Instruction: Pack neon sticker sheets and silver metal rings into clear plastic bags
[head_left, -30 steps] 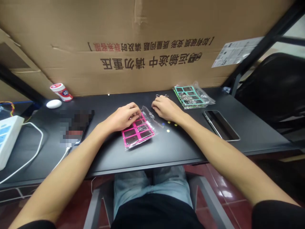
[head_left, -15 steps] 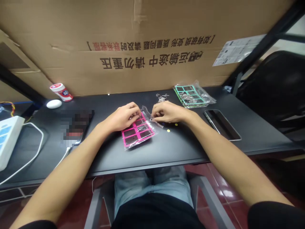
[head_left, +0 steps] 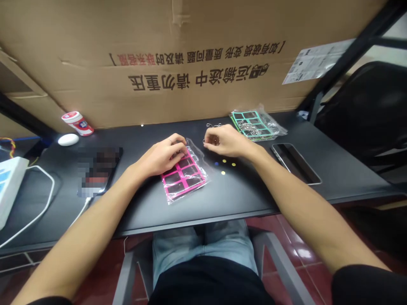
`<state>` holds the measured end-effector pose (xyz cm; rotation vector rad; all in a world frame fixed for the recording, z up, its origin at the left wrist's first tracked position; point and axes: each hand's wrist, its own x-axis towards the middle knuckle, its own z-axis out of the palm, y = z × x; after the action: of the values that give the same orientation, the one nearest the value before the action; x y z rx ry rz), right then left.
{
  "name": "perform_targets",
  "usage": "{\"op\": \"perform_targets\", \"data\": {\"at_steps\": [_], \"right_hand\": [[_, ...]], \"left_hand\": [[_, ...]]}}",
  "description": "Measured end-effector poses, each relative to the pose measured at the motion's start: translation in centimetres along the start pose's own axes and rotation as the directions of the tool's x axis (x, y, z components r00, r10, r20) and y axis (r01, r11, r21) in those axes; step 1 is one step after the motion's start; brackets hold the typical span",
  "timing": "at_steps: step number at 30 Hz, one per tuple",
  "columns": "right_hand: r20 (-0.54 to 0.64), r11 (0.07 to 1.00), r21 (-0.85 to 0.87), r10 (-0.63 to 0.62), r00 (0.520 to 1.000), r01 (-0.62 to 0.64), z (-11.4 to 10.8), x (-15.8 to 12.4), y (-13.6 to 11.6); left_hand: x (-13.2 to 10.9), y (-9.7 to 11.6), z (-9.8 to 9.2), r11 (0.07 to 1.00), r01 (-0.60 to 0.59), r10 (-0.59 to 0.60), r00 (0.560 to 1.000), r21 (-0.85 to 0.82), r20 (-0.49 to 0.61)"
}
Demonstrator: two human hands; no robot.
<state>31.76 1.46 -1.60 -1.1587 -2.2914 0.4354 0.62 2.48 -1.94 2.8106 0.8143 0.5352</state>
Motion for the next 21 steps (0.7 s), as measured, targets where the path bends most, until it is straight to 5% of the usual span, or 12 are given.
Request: {"op": "perform_targets", "data": {"at_steps": [3,5,9,11,16,21], "right_hand": [[-0.210,0.980,0.194,0.083,0.974,-0.042,0.2,0.1,-1.3],[-0.220,0.957,0.284,0.122,0.968,-0.056,0.7,0.1,-2.5],[0.083,0.926,0.374,0.028,0.996,-0.057,1.5,0.2,-4.1],[0.136,0.913,0.407,-0.025,0.990,-0.033,1.4,0.2,-3.6],[-0.211,0.994,0.044,0.110,0.971,-0.103,0.6,0.4,0.3],[-0.021,0.966,-0.246,0.071,0.997,-0.074,1.8,0.4,2.3]], "left_hand": [[0.0,0.4,-0.1,0.999,0.012,-0.010,1.000,0.042,-0.029],[0.0,0.7,-0.3,0.998,0.019,-0.017,0.999,0.061,-0.043],[0.1,1.3,-0.5,0.997,0.033,-0.026,0.996,0.074,-0.085],[0.1,1.4,-0.6,0.996,0.046,-0.038,0.993,0.073,-0.112],[0.2,1.5,-0.6,0.999,0.008,-0.002,0.991,0.041,-0.136],[0.2,1.4,-0.4,0.995,0.070,-0.072,0.997,0.064,0.022]]}}
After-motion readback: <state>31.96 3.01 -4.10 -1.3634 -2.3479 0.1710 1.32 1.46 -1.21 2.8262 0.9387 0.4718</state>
